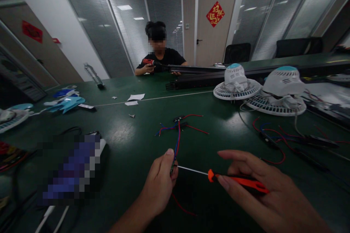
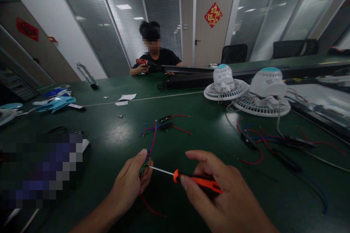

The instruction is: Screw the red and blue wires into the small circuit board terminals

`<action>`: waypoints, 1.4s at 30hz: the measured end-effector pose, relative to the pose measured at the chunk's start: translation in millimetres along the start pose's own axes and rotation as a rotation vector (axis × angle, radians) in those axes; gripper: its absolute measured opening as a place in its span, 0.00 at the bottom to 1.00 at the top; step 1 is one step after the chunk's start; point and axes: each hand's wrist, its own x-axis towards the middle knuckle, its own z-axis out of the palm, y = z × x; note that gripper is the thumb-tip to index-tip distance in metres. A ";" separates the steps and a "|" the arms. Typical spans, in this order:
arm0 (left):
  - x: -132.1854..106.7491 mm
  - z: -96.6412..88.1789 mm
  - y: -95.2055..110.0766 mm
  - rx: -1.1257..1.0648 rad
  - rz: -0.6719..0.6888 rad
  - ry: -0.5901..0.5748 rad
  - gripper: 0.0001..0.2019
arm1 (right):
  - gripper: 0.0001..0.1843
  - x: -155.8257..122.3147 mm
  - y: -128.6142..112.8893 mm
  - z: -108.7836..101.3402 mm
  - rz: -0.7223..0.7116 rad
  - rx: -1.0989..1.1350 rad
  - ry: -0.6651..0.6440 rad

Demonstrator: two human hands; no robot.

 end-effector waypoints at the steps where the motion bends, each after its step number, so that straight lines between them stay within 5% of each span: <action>1: 0.1 -0.1 -0.4 0.001 -0.001 0.002 0.28 | 0.15 0.5 -0.8 0.1 0.005 0.005 0.002; 19: -1.0 0.6 0.9 0.003 -0.005 -0.005 0.28 | 0.17 -1.7 -1.2 2.1 0.014 -0.060 0.021; 31: -1.5 1.0 2.5 -0.026 -0.020 0.010 0.28 | 0.26 -4.4 3.5 6.0 0.170 -0.012 -0.066; 42: 0.8 -0.2 -2.2 -0.021 -0.014 0.001 0.27 | 0.18 1.2 -1.8 2.0 -0.007 -0.070 -0.016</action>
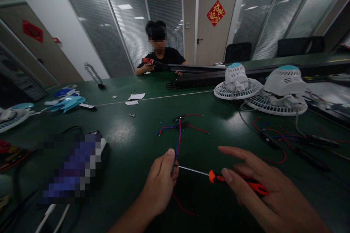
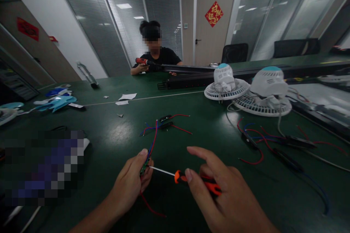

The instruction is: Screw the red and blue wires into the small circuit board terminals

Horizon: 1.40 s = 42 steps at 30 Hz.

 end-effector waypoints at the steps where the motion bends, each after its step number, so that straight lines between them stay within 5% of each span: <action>1: 0.3 -0.3 -0.4 -0.001 0.000 -0.004 0.27 | 0.18 0.6 -0.6 0.0 0.003 -0.002 -0.003; 13: -1.6 1.2 1.6 -0.020 -0.052 0.063 0.29 | 0.19 -2.6 2.5 -0.5 -0.061 -0.056 0.031; 42: -1.1 1.2 2.2 0.023 0.002 0.006 0.28 | 0.17 -2.2 1.3 -0.8 -0.086 -0.048 0.061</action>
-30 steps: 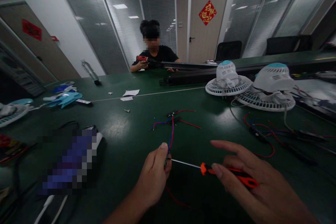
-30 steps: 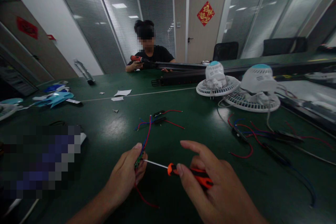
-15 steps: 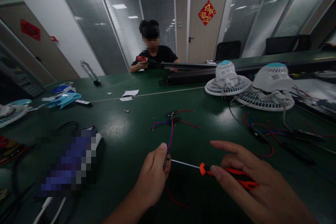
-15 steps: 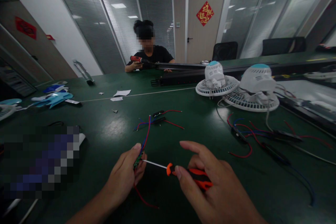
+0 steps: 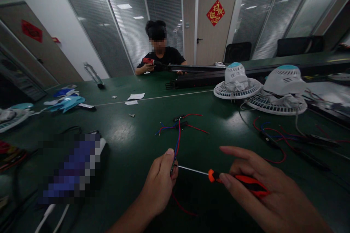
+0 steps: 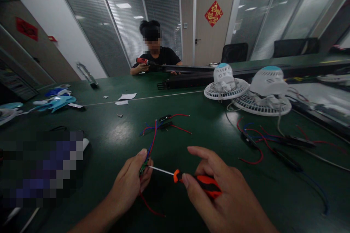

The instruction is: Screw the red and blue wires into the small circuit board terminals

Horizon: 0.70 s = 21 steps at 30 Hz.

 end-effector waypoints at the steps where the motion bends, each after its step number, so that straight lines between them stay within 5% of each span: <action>1: -0.1 0.0 0.1 0.002 0.009 0.002 0.28 | 0.17 0.0 0.5 0.0 0.003 0.002 -0.001; 21: 0.1 -2.0 -3.1 -0.016 0.011 -0.011 0.27 | 0.18 -2.1 -2.1 2.2 0.066 0.035 0.001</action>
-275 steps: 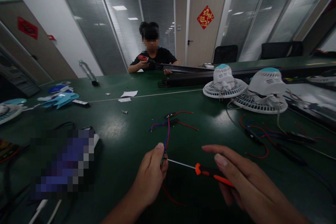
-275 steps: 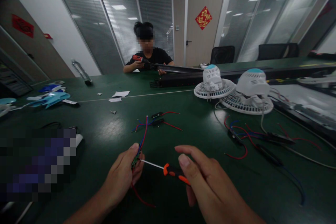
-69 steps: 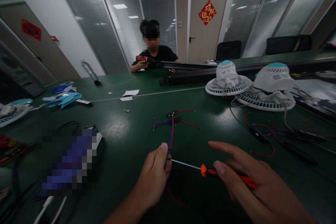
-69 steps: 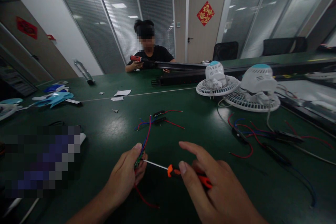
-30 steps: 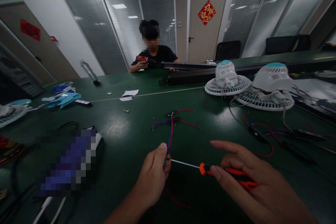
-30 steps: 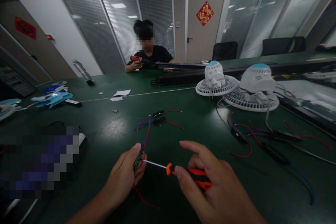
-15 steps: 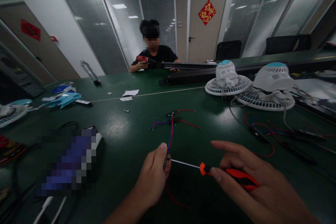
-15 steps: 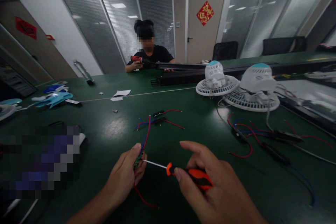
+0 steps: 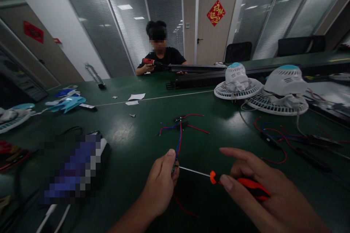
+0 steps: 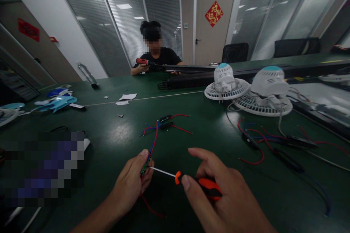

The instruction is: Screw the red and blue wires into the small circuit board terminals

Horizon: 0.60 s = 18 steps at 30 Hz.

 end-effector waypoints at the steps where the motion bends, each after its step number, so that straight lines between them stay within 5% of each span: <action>1: 0.0 0.0 0.0 -0.003 -0.007 0.001 0.27 | 0.19 -0.9 1.0 0.7 0.004 -0.004 -0.001; 18: -1.6 1.1 1.5 -0.019 -0.008 0.006 0.27 | 0.23 -4.4 7.4 0.4 0.050 -0.030 -0.042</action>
